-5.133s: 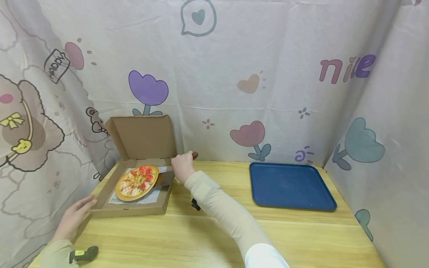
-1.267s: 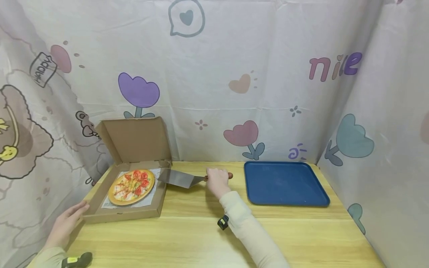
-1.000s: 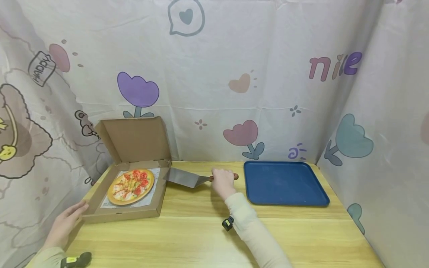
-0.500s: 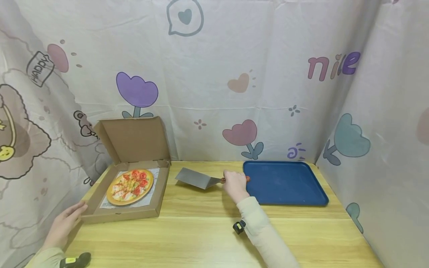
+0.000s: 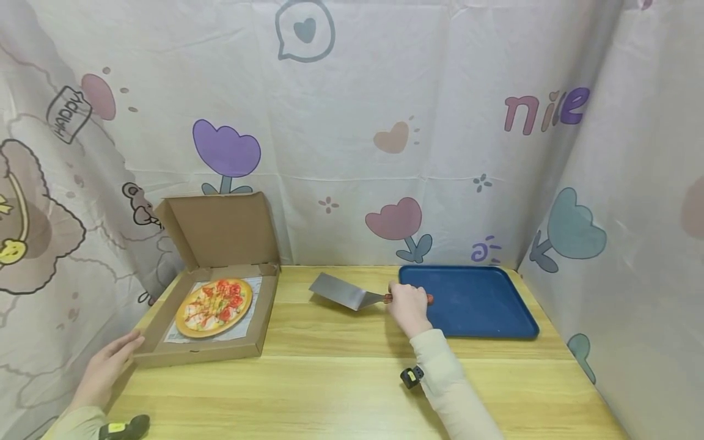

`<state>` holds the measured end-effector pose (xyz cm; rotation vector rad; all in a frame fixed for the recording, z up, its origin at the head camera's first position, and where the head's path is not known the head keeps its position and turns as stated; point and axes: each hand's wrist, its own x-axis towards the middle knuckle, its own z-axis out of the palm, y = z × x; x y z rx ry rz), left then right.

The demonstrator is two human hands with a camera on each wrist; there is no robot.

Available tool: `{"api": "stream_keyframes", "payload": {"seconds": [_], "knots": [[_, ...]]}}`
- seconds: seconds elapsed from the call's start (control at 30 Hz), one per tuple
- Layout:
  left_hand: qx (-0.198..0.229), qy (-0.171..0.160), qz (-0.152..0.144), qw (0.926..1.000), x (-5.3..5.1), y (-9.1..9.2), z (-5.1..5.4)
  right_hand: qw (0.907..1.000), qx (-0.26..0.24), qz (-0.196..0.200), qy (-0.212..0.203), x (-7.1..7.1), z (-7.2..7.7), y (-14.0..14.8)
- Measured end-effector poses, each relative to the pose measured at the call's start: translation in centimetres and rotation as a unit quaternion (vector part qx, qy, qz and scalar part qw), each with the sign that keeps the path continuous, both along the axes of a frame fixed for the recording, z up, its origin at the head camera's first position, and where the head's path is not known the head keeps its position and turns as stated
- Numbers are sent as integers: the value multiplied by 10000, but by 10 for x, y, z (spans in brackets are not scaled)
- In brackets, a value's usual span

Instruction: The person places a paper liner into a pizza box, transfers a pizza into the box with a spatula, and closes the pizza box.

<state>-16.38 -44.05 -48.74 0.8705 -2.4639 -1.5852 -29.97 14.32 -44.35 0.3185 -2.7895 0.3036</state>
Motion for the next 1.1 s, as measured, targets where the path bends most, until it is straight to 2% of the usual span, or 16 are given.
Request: {"api": "stream_keyframes", "payload": {"seconds": [0.43, 0.9, 1.1], "knots": [[124, 21, -9, 9999, 0, 0, 0, 9997, -127, -196, 34, -3, 7, 35], [27, -17, -68, 10000, -3, 0, 1, 9992, -141, -354, -81, -5, 14, 67], [-31, -65, -58, 10000, -2, -1, -1, 9978, -158, -545, -343, -6, 16, 83]]}}
